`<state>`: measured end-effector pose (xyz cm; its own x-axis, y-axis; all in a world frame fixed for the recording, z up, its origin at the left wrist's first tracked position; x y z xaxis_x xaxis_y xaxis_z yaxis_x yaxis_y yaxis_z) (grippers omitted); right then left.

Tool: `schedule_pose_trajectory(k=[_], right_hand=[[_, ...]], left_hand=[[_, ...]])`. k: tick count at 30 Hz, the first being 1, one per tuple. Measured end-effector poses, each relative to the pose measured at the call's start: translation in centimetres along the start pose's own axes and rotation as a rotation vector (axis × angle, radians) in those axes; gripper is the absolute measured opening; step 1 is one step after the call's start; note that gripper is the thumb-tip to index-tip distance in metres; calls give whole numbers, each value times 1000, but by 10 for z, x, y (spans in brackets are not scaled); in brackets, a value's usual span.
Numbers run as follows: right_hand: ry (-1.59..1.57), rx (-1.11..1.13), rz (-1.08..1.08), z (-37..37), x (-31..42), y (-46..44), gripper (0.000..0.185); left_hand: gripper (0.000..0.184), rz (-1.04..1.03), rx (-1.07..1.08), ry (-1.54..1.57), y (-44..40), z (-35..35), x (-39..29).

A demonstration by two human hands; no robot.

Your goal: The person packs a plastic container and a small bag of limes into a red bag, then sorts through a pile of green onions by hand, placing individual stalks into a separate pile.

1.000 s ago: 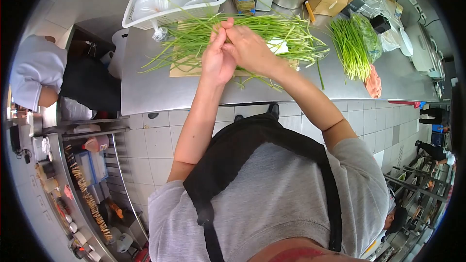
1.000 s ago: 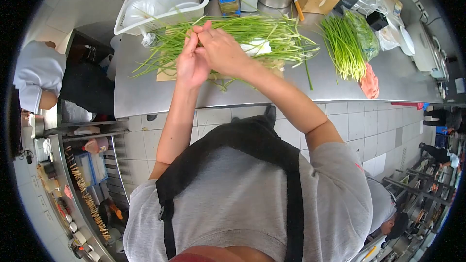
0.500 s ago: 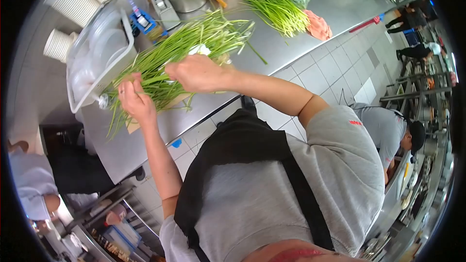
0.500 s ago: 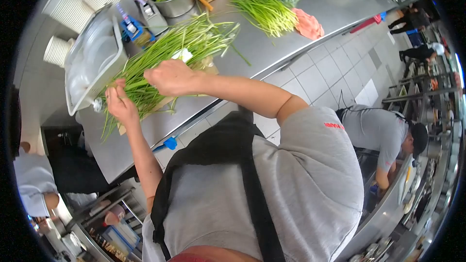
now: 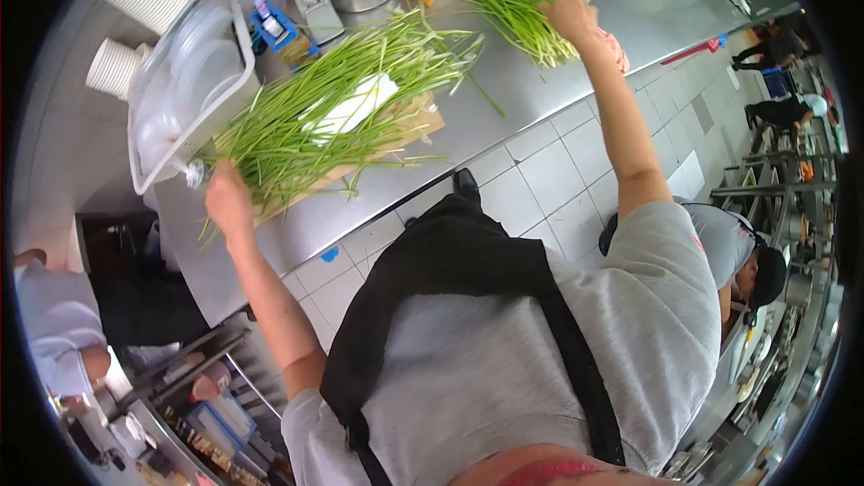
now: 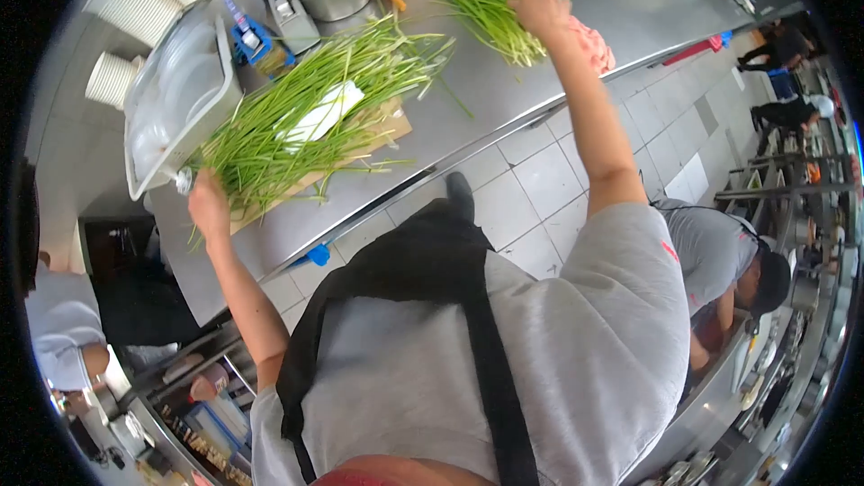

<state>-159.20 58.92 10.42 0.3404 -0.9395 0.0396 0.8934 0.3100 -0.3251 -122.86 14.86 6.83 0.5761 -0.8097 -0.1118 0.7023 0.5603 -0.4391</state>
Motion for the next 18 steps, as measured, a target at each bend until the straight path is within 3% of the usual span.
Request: schedule_pose_trajectory(k=[2, 4, 5, 6, 8, 14, 18], right_hand=[[115, -59, 13, 2, 11, -2, 39], [39, -74, 137, 3, 36, 3, 52], [-72, -160, 265, 4, 54, 6, 42], [-78, -154, 270, 0, 64, 5, 42], [-320, -145, 611, -1, 108, 9, 23], [-591, 152, 542, -3, 195, -2, 7], [-635, 300, 589, -44, 222, -25, 17]], left_hand=[[16, 15, 191, -75, -1, -15, -5], [26, 25, 133, -41, 0, -5, -12], [38, 20, 76, 3, -1, 2, -18], [38, 25, 80, -5, -1, 5, -22], [60, -186, -9, -11, -2, 16, -50], [89, -488, 305, 276, 47, 12, -154], [90, -487, 379, 245, 72, 1, -168]])
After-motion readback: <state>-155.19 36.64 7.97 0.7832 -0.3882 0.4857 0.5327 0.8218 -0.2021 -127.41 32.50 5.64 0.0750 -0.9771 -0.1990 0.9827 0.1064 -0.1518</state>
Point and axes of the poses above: each hand's wrist, its own y-axis away from the middle knuckle, its own z-axis out of the back of the hand, x = y × z, the point moved 7 cm from there along -y, towards the middle knuckle, and after that the axes turned 4 degrees about -y, right-handed, at the moved point
